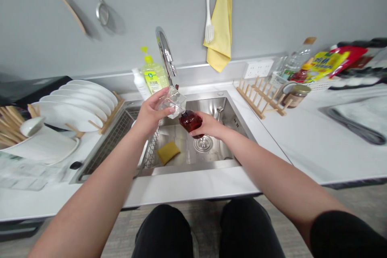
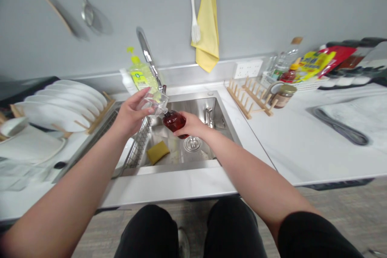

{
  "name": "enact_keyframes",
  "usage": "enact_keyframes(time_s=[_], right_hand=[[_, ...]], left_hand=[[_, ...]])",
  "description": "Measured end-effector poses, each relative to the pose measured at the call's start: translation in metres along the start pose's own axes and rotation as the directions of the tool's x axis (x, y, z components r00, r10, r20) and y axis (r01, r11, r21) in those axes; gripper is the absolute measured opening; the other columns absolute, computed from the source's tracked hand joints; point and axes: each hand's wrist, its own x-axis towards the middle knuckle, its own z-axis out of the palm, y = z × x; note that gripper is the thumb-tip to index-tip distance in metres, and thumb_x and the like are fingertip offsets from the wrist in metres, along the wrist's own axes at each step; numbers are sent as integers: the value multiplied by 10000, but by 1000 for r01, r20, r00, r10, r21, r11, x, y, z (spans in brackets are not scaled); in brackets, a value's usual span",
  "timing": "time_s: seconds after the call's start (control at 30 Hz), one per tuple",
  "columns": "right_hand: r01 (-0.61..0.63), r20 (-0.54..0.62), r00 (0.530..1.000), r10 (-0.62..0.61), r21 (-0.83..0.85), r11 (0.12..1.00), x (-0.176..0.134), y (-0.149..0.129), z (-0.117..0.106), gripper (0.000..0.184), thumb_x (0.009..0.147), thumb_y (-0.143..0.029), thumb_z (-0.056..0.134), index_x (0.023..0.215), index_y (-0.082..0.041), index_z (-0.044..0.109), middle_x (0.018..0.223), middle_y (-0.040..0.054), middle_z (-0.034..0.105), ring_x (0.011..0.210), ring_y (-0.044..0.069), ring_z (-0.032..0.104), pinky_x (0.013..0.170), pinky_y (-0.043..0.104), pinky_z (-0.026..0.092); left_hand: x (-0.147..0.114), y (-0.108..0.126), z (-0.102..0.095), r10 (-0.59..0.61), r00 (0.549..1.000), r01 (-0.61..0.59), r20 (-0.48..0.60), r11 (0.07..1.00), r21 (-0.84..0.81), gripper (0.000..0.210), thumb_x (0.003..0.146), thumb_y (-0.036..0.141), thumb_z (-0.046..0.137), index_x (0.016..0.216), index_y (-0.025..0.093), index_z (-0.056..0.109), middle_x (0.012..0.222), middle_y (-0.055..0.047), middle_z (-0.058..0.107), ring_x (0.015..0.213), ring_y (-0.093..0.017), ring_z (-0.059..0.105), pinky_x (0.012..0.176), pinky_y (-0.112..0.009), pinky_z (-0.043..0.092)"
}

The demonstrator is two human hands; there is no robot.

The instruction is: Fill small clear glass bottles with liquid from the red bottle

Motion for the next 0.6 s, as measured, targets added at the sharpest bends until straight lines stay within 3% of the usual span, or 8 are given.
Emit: enact_keyframes(time_s=[0.27, 0.6], right_hand=[[63, 10, 998, -64, 88, 994, -4, -7, 9, 909, 587, -274, 1079, 1425, -284, 725, 1353, 51, 852, 1311, 357, 795, 1221, 564, 617], [147, -32, 989, -146, 70, 987, -2, -6, 14, 852, 628, -312, 1084, 1397, -287, 718, 1361, 54, 846, 1304, 360, 800, 1231, 583, 611]], left_hand=[[4, 34, 2, -12, 999, 7, 41, 994, 109, 874, 557, 285, 1154, 1380, 319, 861, 1451, -95, 811, 1489, -393, 681, 1313, -618, 548], [19, 60, 6, 18, 991, -44, 129, 978, 206, 866, 561, 259, 1145, 1378, 310, 863, 1401, -102, 811, 1436, -401, 698, 1294, -655, 546]])
